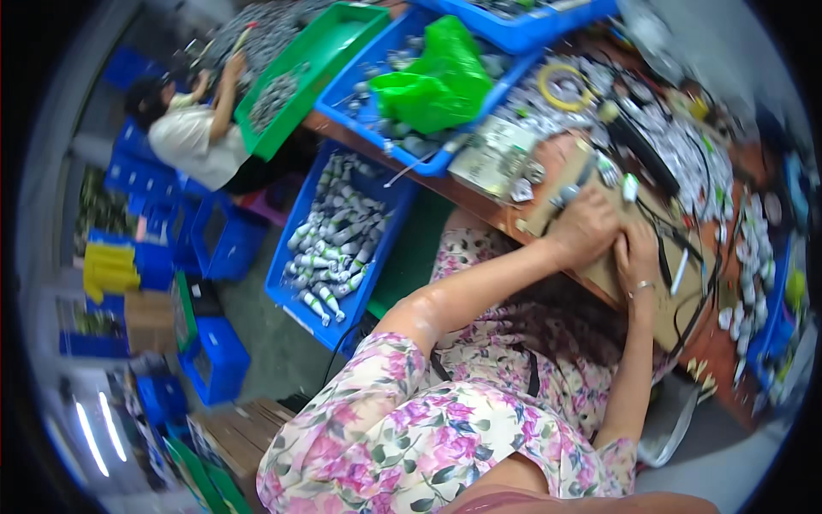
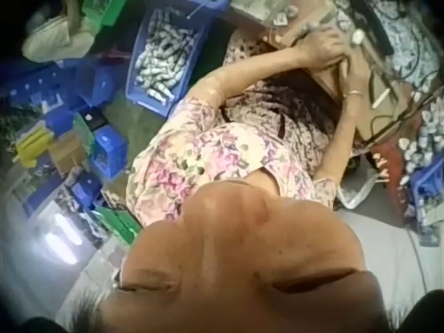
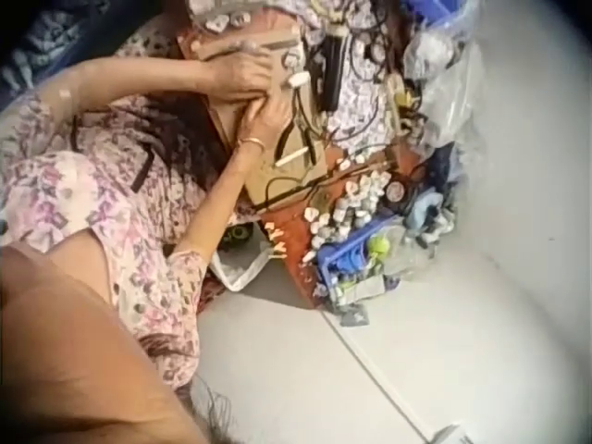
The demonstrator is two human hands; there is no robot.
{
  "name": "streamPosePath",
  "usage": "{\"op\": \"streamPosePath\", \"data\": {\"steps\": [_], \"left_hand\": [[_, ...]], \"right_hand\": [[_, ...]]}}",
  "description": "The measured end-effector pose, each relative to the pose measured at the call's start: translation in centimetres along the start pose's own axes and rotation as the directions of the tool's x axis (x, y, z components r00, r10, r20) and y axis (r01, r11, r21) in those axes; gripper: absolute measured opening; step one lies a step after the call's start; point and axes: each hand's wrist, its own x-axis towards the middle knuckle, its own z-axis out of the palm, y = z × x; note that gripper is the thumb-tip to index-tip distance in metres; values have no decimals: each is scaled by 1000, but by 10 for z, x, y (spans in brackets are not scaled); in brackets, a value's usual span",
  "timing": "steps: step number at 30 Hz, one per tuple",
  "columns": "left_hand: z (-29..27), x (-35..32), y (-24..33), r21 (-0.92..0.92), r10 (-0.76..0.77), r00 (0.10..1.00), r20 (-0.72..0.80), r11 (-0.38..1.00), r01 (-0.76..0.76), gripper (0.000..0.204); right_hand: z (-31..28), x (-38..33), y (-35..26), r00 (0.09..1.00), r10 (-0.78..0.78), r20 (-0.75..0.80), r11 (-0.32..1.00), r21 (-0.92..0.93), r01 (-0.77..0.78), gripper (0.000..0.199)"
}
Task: Soldering small electronic components onto wires or boards at a factory workbench.
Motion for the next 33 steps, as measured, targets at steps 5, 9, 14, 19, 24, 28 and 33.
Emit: {"op": "streamPosePath", "data": {"steps": [5,9,14,19,24,28,33], "left_hand": [[0,0,6,44,-22,999,-47,999,24,9],[2,-2,3,76,-30,998,-51,996,34,10],[2,-2,4,57,-38,998,-43,998,41,11],[1,-1,5,67,-20,997,-68,997,25,12],[2,-2,5,83,-27,997,-66,996,33,13],[3,-2,6,66,-29,996,-83,997,35,12],[4,-3,5,74,-26,996,-86,997,32,12]], "right_hand": [[-4,-2,-3,1000,19,13,1000,-24,-18,7],[-3,-1,-2,999,35,19,999,-27,-34,5],[-5,0,-3,999,36,19,999,-1,-36,5],[-2,-2,-1,999,49,-10,999,-20,-49,7],[0,-4,3,998,60,5,998,-30,-60,9],[1,-5,4,999,49,9,997,-53,-48,8],[2,-5,6,997,79,20,995,-60,-78,8]]}}
